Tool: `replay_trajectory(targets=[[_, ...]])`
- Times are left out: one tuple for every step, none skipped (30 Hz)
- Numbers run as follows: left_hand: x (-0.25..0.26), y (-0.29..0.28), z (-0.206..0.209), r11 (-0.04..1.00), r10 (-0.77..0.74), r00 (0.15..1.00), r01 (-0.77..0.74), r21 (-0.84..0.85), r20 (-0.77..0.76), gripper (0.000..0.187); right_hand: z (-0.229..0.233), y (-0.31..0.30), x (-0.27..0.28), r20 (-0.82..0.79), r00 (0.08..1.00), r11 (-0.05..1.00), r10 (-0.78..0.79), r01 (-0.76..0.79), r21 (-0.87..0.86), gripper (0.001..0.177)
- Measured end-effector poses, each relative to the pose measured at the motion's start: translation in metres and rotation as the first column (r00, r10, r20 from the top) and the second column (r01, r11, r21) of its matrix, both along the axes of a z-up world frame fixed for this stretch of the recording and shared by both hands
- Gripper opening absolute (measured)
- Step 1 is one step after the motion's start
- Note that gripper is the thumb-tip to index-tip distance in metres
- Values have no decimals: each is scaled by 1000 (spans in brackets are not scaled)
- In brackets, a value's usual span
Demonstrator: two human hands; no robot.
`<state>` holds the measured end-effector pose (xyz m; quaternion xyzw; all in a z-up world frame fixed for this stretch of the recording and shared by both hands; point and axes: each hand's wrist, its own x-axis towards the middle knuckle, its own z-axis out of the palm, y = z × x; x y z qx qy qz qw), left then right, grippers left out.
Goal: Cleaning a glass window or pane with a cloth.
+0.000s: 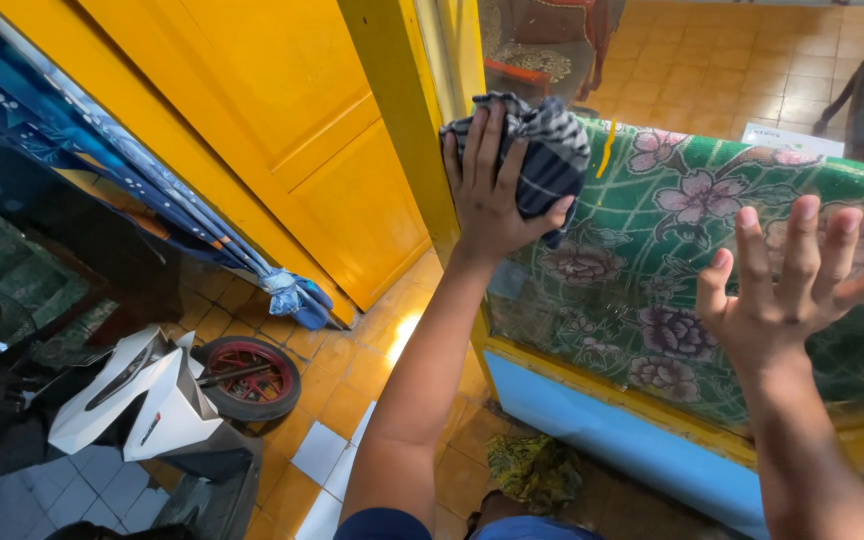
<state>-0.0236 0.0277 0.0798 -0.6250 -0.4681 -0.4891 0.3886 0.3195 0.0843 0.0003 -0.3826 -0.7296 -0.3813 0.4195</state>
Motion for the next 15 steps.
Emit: replay_trajectory(targets=[[3, 0, -1, 1000, -4, 1000, 4, -1, 1, 85, 1, 0, 0, 1, 1000, 1000, -4, 4, -1, 60], [5, 0, -3, 1000, -6, 1000, 6, -22, -5, 86, 1, 0, 0, 5, 1000, 1000, 3, -3, 4, 59], [8, 1, -4, 999, -8, 1000, 8, -41, -13, 86, 2, 0, 0, 9, 1000, 1000, 10, -10, 9, 58], [10, 2, -13, 999, -12, 1000, 11, -41, -13, 86, 3, 0, 0, 8, 1000, 1000, 6, -6, 9, 58], [11, 2, -23, 996, -38, 997, 33, -77, -71, 85, 4, 0, -1, 1, 1000, 1000, 12, -12, 20, 58], [13, 2, -33, 992, -67, 990, 52, -114, -127, 85, 4, 0, -1, -6, 1000, 999, 17, -17, 30, 57], [10, 2, -40, 992, -68, 989, 53, -112, -128, 85, 5, 0, -2, -7, 1000, 999, 16, -16, 32, 57], [7, 2, -47, 991, -66, 978, 42, -125, -196, 84, 6, -1, -3, -12, 1000, 999, 28, -27, 27, 57], [5, 1, -55, 990, -68, 963, 31, -140, -263, 83, 6, -2, -2, -18, 999, 999, 38, -37, 21, 57], [3, 0, -52, 990, -70, 962, 34, -139, -263, 83, 7, -4, -3, -19, 999, 999, 35, -35, 21, 57], [3, 0, -50, 992, -49, 971, 20, -122, -236, 84, 8, -6, -3, -22, 999, 999, 32, -32, 8, 57], [2, -1, -47, 994, -28, 978, 6, -105, -207, 86, 9, -8, -3, -25, 999, 1000, 28, -28, -5, 57], [9, -1, -37, 995, -28, 978, 7, -102, -207, 86, 9, -8, -3, -25, 999, 1000, 27, -28, -2, 57], [15, -2, -27, 998, -20, 997, 15, -67, -77, 85, 9, -8, -2, -12, 1000, 1000, 20, -20, -21, 57], [21, -4, -16, 999, -19, 999, 20, -35, 51, 85, 9, -9, -3, -3, 1000, 999, 10, -10, -42, 57]])
